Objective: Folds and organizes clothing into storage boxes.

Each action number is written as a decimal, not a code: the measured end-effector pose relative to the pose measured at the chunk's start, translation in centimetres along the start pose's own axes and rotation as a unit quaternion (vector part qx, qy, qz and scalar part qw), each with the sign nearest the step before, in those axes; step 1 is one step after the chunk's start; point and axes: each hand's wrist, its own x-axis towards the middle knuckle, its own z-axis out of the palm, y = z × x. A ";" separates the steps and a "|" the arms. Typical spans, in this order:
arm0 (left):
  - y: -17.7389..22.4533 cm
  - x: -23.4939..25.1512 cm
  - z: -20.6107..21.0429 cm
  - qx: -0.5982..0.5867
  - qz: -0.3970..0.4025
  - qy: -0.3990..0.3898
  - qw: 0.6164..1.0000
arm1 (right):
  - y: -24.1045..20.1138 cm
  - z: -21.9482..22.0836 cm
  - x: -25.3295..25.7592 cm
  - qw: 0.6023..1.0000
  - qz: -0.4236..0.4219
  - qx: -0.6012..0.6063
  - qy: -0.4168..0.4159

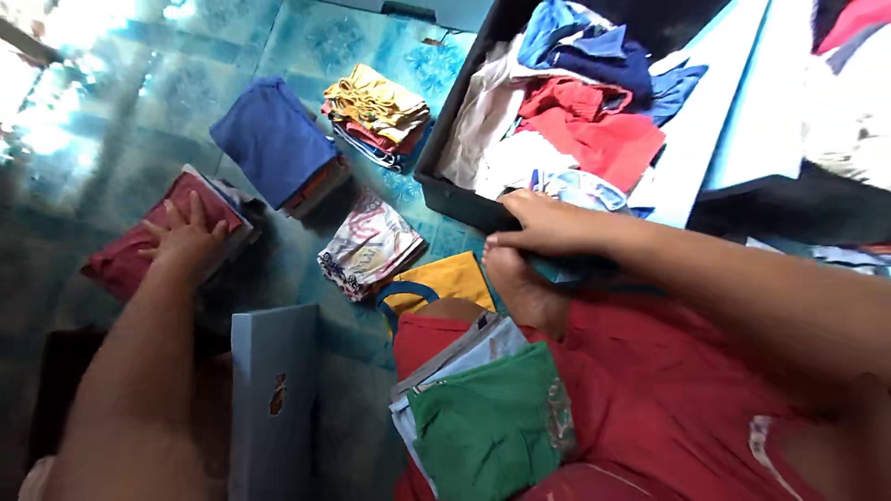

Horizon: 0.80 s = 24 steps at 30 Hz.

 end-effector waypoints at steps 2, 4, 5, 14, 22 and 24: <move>-0.7 0.7 0.3 -0.015 0.006 0.036 0.999 | 0.7 -2.1 1.1 0.996 0.000 0.088 -0.015; 1.6 -0.8 -1.5 -0.082 0.005 0.100 0.992 | 1.6 -4.1 2.8 0.987 0.055 0.152 0.027; 3.7 -2.1 -2.6 -0.140 0.004 0.141 0.980 | 2.1 -5.0 4.1 0.989 0.070 0.123 0.049; 24.4 -19.1 -7.1 -0.351 0.295 0.233 0.858 | -1.4 -2.3 12.7 0.983 0.079 -0.079 0.146; 29.6 -24.0 -13.0 -0.293 0.359 0.165 0.871 | 1.4 -20.7 0.0 0.954 -0.092 0.171 0.230; 33.1 -23.8 -15.1 -0.315 0.379 0.181 0.851 | -0.8 -23.7 -6.1 0.944 -0.135 0.166 0.253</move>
